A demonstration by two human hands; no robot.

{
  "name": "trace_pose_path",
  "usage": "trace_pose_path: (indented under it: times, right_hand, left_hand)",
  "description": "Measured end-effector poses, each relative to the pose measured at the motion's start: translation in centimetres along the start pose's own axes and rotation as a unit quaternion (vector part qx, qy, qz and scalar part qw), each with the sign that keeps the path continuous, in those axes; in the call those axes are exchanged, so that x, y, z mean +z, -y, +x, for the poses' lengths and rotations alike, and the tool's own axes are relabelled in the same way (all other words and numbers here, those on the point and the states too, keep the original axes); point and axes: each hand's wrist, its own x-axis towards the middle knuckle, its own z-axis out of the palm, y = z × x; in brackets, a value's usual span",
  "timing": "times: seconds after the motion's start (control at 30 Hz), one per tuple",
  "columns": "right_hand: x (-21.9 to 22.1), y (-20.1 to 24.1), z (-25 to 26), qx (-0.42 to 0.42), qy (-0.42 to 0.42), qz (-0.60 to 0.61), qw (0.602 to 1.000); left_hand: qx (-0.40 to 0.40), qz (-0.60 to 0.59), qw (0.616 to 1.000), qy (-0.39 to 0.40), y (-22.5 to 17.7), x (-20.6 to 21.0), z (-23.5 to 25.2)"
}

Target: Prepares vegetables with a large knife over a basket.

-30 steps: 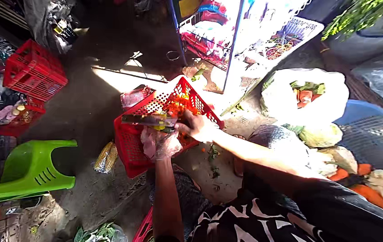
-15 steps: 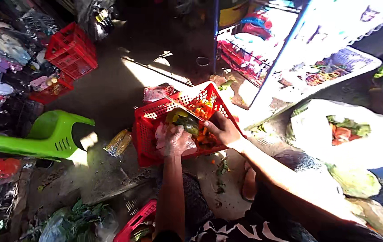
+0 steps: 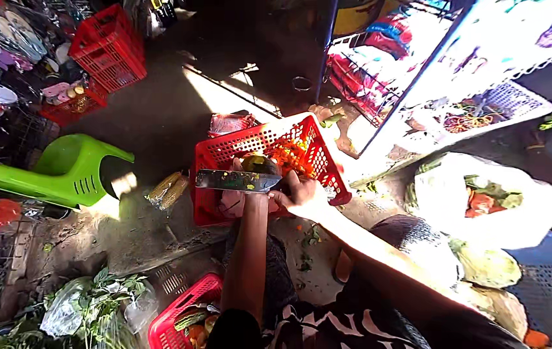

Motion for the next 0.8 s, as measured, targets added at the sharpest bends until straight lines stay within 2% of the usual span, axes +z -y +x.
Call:
trace_pose_path:
  times: [0.1, 0.17, 0.27, 0.37, 0.43, 0.5, 0.57, 0.6, 0.63, 0.7, 0.73, 0.8]
  right_hand:
    - [-0.6, -1.3, 1.1, 0.131, 0.100, 0.062, 0.984]
    - [-1.2, -0.8, 1.5, 0.159, 0.127, 0.061, 0.977]
    - [-1.7, 0.9, 0.9, 0.118, 0.128, 0.023, 0.984]
    - [-0.8, 1.3, 0.1, 0.048, 0.103, 0.001, 0.994]
    - [-0.1, 0.1, 0.5, 0.071, 0.104, 0.011, 0.992]
    - [0.0, -2.3, 1.6, 0.182, 0.149, 0.032, 0.972]
    - [-0.9, -4.7, 3.4, 0.319, 0.192, 0.038, 0.927]
    - [-1.3, -4.8, 3.9, 0.343, 0.188, 0.042, 0.919]
    - [-1.9, -4.0, 4.1, 0.333, 0.178, 0.047, 0.925]
    - [-2.9, -1.1, 3.0, 0.260, 0.162, 0.048, 0.951]
    - [-2.8, 0.2, 2.1, 0.203, 0.138, 0.046, 0.968]
    - [-1.6, 1.4, 0.7, 0.089, 0.071, 0.032, 0.993]
  left_hand:
    - [-0.003, 0.016, 0.995, -0.100, -0.4, 1.7, -0.1]
    - [0.001, 0.006, 0.991, -0.134, -0.3, 1.7, 0.2]
    - [0.023, -0.001, 0.992, -0.127, -0.2, 1.0, 0.0]
    - [-0.006, 0.015, 0.999, -0.047, -0.3, -0.4, -0.9]
    - [0.000, -0.032, 0.996, -0.089, -0.3, 0.6, -0.3]
    - [0.030, -0.016, 0.990, -0.136, -0.5, 1.0, -0.1]
    - [0.042, 0.009, 0.982, -0.182, -0.8, 1.1, 0.0]
    - [0.046, 0.022, 0.980, -0.193, -1.1, 1.0, 0.2]
    - [0.047, 0.034, 0.978, -0.201, -1.3, 1.1, 0.6]
    - [0.050, 0.043, 0.976, -0.209, -1.0, 1.1, 1.1]
    - [0.054, 0.044, 0.979, -0.191, -0.8, 0.8, 1.2]
    - [0.045, 0.065, 0.992, -0.094, -0.6, 0.1, 0.7]
